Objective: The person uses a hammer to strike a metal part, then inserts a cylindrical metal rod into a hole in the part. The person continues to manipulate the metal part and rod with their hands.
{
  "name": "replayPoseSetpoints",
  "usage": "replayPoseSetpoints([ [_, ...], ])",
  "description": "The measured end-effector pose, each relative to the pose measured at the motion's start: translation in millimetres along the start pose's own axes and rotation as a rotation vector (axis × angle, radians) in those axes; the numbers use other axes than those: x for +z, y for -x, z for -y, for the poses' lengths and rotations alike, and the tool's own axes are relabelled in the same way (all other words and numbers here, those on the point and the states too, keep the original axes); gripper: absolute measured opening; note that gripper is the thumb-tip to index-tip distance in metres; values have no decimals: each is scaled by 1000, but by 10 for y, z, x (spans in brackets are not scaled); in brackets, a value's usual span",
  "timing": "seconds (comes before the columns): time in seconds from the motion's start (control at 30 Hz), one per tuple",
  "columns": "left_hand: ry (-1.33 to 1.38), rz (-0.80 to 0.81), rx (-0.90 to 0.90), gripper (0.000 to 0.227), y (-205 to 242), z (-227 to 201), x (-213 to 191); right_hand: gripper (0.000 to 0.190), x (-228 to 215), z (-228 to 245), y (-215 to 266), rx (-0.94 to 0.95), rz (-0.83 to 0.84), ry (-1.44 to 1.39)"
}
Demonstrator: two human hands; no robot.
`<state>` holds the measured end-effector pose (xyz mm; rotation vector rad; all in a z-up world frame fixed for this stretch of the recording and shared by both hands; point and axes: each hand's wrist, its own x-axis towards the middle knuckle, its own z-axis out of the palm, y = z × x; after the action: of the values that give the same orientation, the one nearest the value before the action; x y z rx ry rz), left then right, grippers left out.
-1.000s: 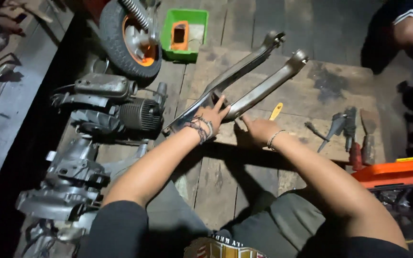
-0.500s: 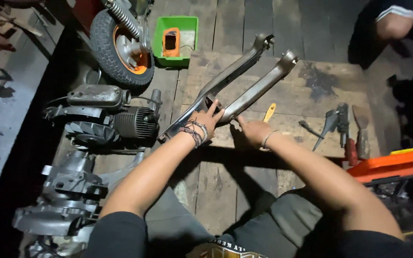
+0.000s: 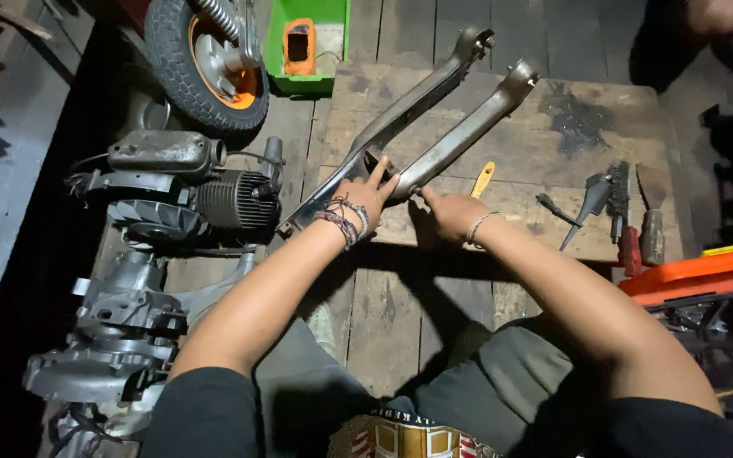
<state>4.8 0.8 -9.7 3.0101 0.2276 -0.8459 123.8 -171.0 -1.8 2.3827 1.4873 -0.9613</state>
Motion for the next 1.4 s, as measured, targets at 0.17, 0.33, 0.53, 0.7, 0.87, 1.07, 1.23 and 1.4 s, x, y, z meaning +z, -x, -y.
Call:
replayPoseSetpoints([
  [0.17, 14, 13, 8, 89, -4, 31, 14, 50, 49, -2, 24, -27, 11, -67],
  [0.33, 0, 4, 9, 89, -40, 15, 53, 45, 74, -28, 35, -18, 34, -90],
  [0.53, 74, 1, -4, 84, -40, 141, -30, 52, -139, 130, 282, -17, 22, -48],
  [0.7, 175, -79, -16, 74, 36, 417, -27, 53, 78, -77, 83, -51, -63, -8],
  [0.87, 254, -153, -74, 69, 348, 678, -19, 56, 231, -358, -211, -45, -26, -34],
  [1.07, 338, -130, -175, 65, 669, 895, -156, 64, 148, -329, -99, -11, -21, -46],
  [1.23, 443, -102, -249, 61, 1031, 1009, -358, 56, 56, -285, -61, -19, -39, -6],
  [1.4, 507, -118, -259, 64, 1043, 1242, -173, 48, -61, -444, 171, 80, 10, -68],
])
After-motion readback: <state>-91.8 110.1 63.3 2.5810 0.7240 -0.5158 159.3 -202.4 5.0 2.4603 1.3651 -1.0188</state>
